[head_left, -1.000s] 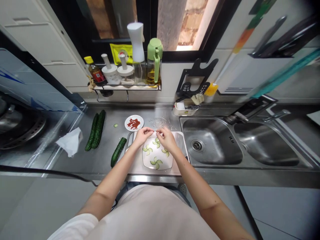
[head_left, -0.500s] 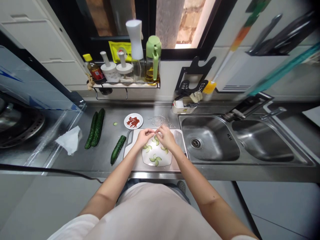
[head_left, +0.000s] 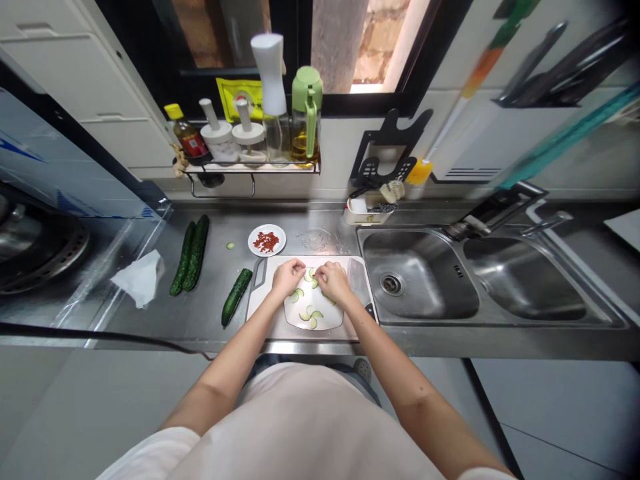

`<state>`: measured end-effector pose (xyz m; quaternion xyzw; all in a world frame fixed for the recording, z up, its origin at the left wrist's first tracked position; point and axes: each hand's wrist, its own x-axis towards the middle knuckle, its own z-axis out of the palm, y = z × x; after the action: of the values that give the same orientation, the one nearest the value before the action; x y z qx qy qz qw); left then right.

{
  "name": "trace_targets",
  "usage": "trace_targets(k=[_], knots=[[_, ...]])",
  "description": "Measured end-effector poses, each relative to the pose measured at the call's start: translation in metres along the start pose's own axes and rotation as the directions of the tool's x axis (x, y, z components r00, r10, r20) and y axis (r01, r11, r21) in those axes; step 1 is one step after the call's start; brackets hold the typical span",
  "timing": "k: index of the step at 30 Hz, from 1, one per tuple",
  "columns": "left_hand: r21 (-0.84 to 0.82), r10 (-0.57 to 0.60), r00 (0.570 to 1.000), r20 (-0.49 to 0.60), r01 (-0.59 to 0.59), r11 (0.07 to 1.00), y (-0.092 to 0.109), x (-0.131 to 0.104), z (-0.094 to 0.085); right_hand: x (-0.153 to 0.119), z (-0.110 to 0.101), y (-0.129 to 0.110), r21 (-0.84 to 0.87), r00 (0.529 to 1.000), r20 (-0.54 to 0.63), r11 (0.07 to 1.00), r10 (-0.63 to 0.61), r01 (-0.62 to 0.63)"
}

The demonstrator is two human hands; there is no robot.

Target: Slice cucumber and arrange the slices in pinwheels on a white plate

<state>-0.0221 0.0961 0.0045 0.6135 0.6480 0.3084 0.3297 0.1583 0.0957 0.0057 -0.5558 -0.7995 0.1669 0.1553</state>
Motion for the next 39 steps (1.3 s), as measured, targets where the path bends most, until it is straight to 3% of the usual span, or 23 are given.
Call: trace_targets(k=[8, 17, 29, 39], knots=[[0.213, -0.04, 0.997, 0.069, 0.024, 0.977, 0.01, -0.002, 0.005, 0.001, 0.004, -0.001, -0.071, 0.998, 0.06, 0.997, 0.032, -0.028], [0.368, -0.051, 0.997, 0.065, 0.024, 0.929, 0.013, -0.001, 0.019, 0.002, 0.01, -0.001, -0.121, 0.995, 0.093, 0.992, 0.037, -0.026], [0.469, -0.055, 0.993, 0.109, -0.003, 0.883, 0.014, 0.0, 0.028, 0.004, 0.015, -0.002, -0.179, 0.993, 0.111, 0.984, 0.029, -0.009], [0.481, -0.056, 0.992, 0.109, -0.003, 0.877, 0.015, 0.0, 0.029, 0.005, 0.011, -0.005, -0.175, 0.989, 0.115, 0.982, 0.09, -0.069]])
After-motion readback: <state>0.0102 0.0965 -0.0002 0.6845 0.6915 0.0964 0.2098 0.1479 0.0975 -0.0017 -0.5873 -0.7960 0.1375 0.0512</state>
